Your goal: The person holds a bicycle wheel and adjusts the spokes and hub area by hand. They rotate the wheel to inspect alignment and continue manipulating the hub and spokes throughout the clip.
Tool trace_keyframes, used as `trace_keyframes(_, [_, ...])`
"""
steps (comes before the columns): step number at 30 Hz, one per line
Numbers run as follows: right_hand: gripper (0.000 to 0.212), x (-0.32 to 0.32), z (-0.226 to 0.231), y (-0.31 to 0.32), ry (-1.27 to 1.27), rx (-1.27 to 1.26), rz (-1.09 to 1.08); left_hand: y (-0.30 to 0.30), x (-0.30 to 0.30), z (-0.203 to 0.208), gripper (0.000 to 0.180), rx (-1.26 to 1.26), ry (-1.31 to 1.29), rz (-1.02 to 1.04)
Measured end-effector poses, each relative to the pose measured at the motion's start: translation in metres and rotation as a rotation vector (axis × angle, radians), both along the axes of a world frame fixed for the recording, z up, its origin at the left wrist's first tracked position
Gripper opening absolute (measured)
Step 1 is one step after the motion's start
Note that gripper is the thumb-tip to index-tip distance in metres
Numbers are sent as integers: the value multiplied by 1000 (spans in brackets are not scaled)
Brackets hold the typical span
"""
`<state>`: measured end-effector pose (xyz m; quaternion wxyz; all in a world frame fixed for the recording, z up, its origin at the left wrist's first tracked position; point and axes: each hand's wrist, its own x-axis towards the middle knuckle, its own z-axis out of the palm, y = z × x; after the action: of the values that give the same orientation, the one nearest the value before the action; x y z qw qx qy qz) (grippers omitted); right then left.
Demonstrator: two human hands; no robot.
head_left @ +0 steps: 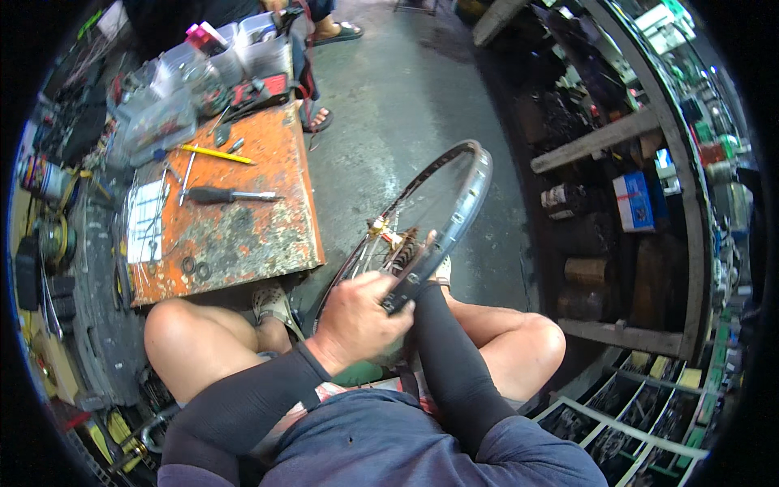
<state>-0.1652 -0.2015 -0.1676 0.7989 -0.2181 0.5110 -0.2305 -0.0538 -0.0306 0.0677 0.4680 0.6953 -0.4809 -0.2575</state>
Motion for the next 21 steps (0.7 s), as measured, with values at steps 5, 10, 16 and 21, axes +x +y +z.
trace_keyframes(5, [76,22,-4,-15,53,38,81,-9,35,5,19,124,16,39])
trace_keyframes(10, [83,25,-45,-2,522,-641,215,-3,46,9,14,152,27,43])
trace_keyframes(16, [73,17,-17,17,573,-920,200,3,43,4,11,157,47,61])
trace_keyframes(21, [93,-5,-17,8,419,-950,333,-4,49,-4,8,179,128,42])
